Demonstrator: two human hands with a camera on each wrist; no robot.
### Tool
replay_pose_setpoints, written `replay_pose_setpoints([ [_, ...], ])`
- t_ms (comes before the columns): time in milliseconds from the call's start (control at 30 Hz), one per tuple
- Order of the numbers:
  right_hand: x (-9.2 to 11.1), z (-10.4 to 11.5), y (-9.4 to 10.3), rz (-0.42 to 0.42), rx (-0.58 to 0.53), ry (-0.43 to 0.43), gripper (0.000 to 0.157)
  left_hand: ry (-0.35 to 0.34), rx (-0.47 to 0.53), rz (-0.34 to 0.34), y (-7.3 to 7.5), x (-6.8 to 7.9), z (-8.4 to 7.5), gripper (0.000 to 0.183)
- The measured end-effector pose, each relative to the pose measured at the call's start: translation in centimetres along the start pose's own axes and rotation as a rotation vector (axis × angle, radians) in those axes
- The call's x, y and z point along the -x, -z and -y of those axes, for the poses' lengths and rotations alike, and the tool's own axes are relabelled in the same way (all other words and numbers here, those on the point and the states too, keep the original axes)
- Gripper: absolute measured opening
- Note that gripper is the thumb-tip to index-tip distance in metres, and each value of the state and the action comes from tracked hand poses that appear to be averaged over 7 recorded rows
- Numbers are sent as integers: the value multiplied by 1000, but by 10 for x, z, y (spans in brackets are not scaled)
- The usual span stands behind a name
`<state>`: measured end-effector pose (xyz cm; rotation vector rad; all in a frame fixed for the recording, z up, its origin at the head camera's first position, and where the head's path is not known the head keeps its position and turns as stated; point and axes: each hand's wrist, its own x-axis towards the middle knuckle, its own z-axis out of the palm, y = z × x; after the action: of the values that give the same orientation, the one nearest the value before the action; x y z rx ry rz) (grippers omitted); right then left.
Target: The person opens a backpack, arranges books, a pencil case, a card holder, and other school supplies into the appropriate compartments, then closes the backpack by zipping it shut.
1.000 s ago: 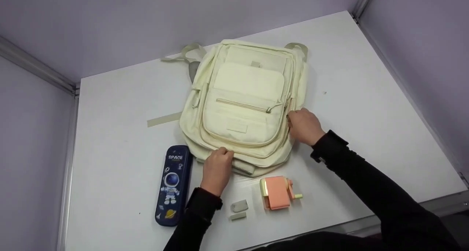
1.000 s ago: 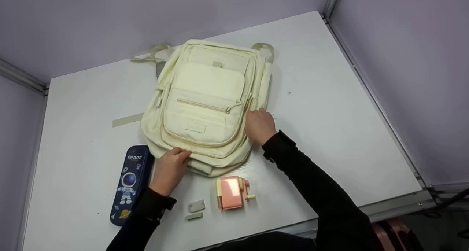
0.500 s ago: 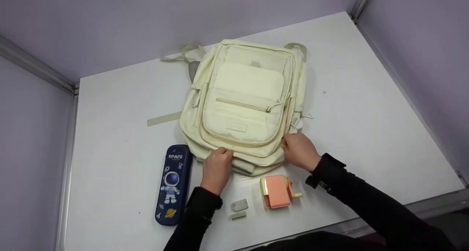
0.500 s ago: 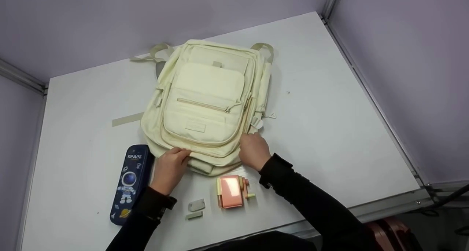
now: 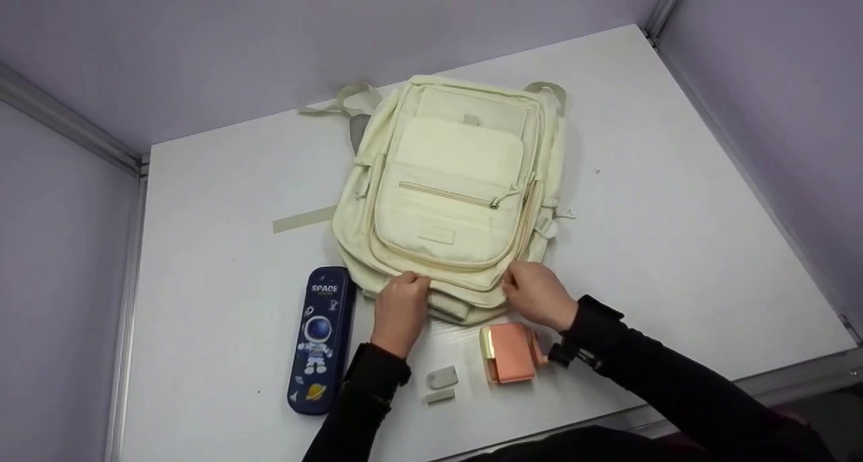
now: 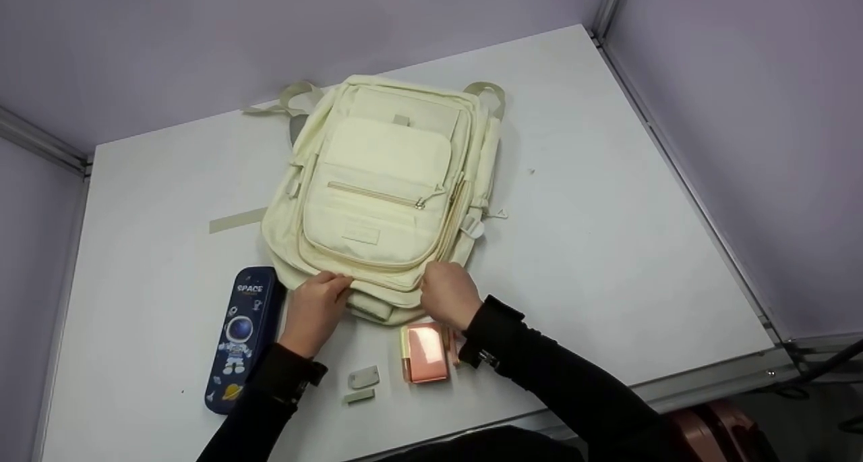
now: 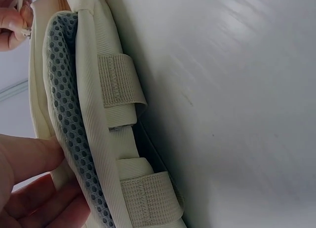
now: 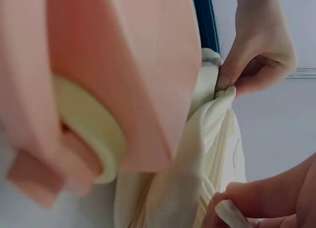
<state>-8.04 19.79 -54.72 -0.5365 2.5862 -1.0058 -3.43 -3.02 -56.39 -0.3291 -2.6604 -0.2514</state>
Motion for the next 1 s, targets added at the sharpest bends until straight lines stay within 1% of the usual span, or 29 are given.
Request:
replay_pose_setpoints([
  [100, 4, 1, -3, 86, -45, 13, 11, -3, -4, -9, -1, 0, 1, 8],
  [167, 5, 5, -6, 139, -98, 31, 9, -6, -7, -15, -1, 1, 1, 7],
  [233, 5, 10, -12, 150, -139, 52, 9, -9, -8, -17, -2, 1, 2, 7],
  [300, 4, 17, -18, 124, -154, 64, 10, -13, -7, -17, -2, 1, 2, 7],
  [400, 2, 28, -26, 49, -148, 67, 10, -12, -4, -13, -1, 1, 2, 6],
  [500, 1, 38, -33, -20, -148, 51, 12, -8, 4, -15, -1, 1, 2, 7],
  [667, -3, 48, -42, -86, -162, 32, 12, -6, 31, -24, 2, 1, 3, 9],
  [833, -6, 52, -45, -115, -175, 28, 11, -2, 63, -8, 3, 2, 4, 10],
  [1000, -7, 53, -45, -115, -191, 18, 10, 18, 102, 14, 6, 4, 4, 12],
])
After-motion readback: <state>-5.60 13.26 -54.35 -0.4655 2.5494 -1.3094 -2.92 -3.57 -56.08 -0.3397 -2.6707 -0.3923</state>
